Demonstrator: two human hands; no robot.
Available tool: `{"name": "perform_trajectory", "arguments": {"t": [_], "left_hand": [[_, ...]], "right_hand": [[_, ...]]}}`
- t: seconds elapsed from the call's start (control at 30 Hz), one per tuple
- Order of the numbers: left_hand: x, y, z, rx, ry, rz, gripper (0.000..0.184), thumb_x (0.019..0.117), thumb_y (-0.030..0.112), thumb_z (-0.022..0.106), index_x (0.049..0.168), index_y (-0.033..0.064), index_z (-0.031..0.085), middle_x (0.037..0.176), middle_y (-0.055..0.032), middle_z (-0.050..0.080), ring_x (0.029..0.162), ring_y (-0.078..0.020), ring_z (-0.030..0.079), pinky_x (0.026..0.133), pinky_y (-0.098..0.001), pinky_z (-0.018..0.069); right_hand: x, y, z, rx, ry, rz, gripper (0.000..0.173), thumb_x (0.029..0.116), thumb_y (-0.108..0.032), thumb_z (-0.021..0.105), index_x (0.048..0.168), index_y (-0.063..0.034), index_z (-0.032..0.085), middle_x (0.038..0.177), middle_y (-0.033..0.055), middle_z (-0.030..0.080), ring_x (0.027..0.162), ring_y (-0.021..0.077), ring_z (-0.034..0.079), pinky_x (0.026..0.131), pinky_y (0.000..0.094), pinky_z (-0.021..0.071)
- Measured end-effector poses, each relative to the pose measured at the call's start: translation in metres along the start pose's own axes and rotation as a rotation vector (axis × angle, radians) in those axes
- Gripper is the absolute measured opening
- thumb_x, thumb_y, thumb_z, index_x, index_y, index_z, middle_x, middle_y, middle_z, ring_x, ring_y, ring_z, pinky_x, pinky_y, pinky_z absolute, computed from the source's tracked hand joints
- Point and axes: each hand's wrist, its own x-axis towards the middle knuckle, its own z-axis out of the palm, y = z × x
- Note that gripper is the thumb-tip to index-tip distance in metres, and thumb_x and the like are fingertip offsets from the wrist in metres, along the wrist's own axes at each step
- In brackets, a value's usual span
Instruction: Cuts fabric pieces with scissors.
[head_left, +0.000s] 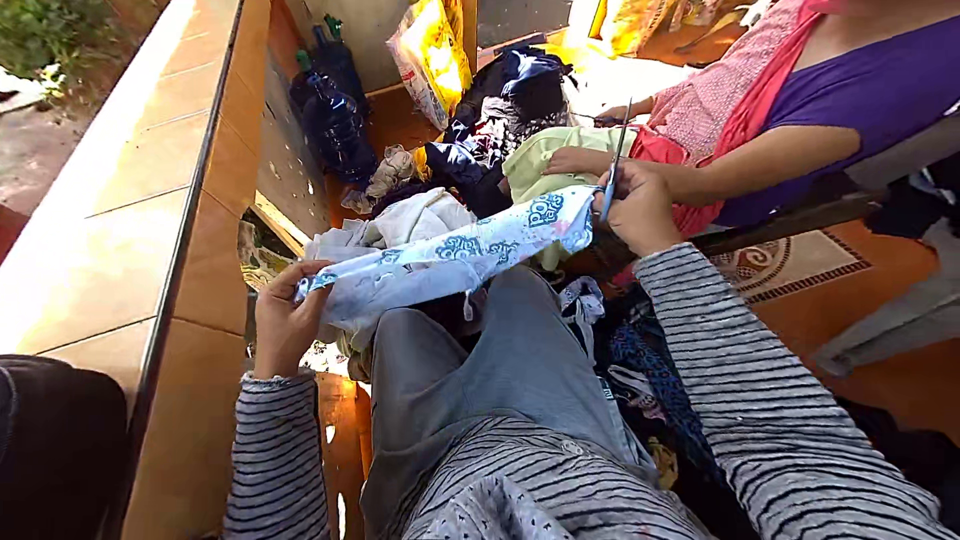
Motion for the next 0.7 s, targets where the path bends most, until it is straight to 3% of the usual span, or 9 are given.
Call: {"name": "perform_trajectory", "arguments": {"t": [0.07, 0.17, 0.3, 0.37, 0.4, 0.47, 0.57, 0.63, 0.7], "left_hand": [[-0.026, -0.018, 0.003, 0.015, -0.141, -0.026, 0.022, 0.0917, 0.014, 0.063, 0.109, 0.0047, 0.071, 0.095, 0.0041, 0.072, 0.083, 0.0028, 0.065, 0.077, -0.0203, 0.0558], [-0.065, -0.044, 0.021, -0.022, -0.238, -0.096, 0.023, 0.0954, 0.017, 0.062, 0.105, -0.0004, 0.072, 0.094, -0.0004, 0.073, 0.086, 0.0001, 0.066, 0.083, -0.0230, 0.0558], [-0.082, -0.048, 0.046, -0.203, -0.154, -0.095, 0.014, 0.0991, 0.013, 0.058, 0.098, 0.0034, 0.068, 0.086, 0.0090, 0.067, 0.076, 0.0060, 0.062, 0.072, -0.0138, 0.0532], [-0.076, -0.045, 0.051, -0.265, -0.139, -0.053, 0.015, 0.1013, 0.016, 0.055, 0.098, 0.0059, 0.067, 0.091, 0.0095, 0.065, 0.082, 0.0045, 0.061, 0.075, -0.0156, 0.0533], [-0.071, -0.043, 0.053, -0.292, -0.129, -0.035, 0.016, 0.1025, 0.017, 0.054, 0.099, 0.0073, 0.067, 0.095, 0.0092, 0.064, 0.087, 0.0027, 0.061, 0.079, -0.0177, 0.0535], [-0.059, -0.039, 0.055, -0.298, -0.104, -0.029, 0.018, 0.1032, 0.014, 0.051, 0.104, 0.0048, 0.066, 0.100, 0.0063, 0.067, 0.090, 0.0002, 0.065, 0.082, -0.0210, 0.0572], [-0.028, -0.042, 0.052, -0.002, -0.127, -0.110, 0.018, 0.1017, 0.009, 0.055, 0.111, 0.0004, 0.068, 0.091, -0.0002, 0.070, 0.077, -0.0003, 0.064, 0.075, -0.0225, 0.0557], [0.001, -0.046, 0.052, 0.213, -0.168, -0.171, 0.020, 0.1039, 0.012, 0.058, 0.115, 0.0001, 0.070, 0.091, -0.0139, 0.071, 0.075, -0.0202, 0.065, 0.074, -0.0436, 0.0544], [0.032, -0.047, 0.056, 0.303, -0.128, -0.151, 0.023, 0.1050, 0.014, 0.057, 0.116, -0.0006, 0.071, 0.096, -0.0205, 0.072, 0.079, -0.0314, 0.068, 0.078, -0.0541, 0.0541]], "right_hand": [[-0.030, 0.014, -0.005, -0.102, -0.067, 0.086, 0.025, 0.0861, 0.004, 0.073, 0.107, 0.0033, 0.060, 0.088, 0.0172, 0.065, 0.072, 0.0242, 0.062, 0.067, 0.0470, 0.0539], [-0.075, 0.027, 0.007, -0.199, -0.102, 0.217, 0.032, 0.0867, -0.005, 0.077, 0.111, 0.0058, 0.060, 0.096, 0.0236, 0.068, 0.087, 0.0374, 0.068, 0.080, 0.0600, 0.0539], [-0.129, 0.028, 0.049, -0.179, -0.189, -0.085, 0.057, 0.0759, -0.029, 0.088, 0.112, 0.0084, 0.065, 0.108, 0.0265, 0.068, 0.107, 0.0428, 0.064, 0.095, 0.0595, 0.0507], [-0.139, 0.023, 0.075, -0.280, -0.306, -0.218, 0.068, 0.0720, -0.039, 0.088, 0.116, 0.0070, 0.066, 0.116, 0.0280, 0.067, 0.117, 0.0477, 0.060, 0.101, 0.0639, 0.0459], [-0.140, 0.022, 0.087, -0.341, -0.348, -0.264, 0.065, 0.0725, -0.037, 0.088, 0.116, 0.0066, 0.066, 0.118, 0.0283, 0.067, 0.120, 0.0486, 0.060, 0.102, 0.0650, 0.0449], [-0.134, 0.021, 0.105, -0.402, -0.371, -0.284, 0.046, 0.0711, -0.010, 0.084, 0.110, 0.0083, 0.068, 0.113, 0.0289, 0.069, 0.114, 0.0493, 0.063, 0.097, 0.0661, 0.0462], [-0.095, 0.021, 0.110, -0.475, -0.375, -0.120, 0.029, 0.0792, -0.001, 0.077, 0.106, 0.0068, 0.069, 0.104, 0.0271, 0.070, 0.107, 0.0477, 0.064, 0.093, 0.0635, 0.0486], [-0.055, 0.024, 0.105, -0.504, -0.324, -0.038, 0.031, 0.0799, 0.000, 0.078, 0.109, 0.0065, 0.069, 0.104, 0.0294, 0.069, 0.107, 0.0506, 0.064, 0.087, 0.0666, 0.0501], [-0.009, 0.021, 0.095, -0.539, -0.278, 0.078, 0.033, 0.0829, -0.003, 0.076, 0.114, 0.0050, 0.067, 0.108, 0.0309, 0.067, 0.109, 0.0516, 0.063, 0.086, 0.0689, 0.0495]]}}
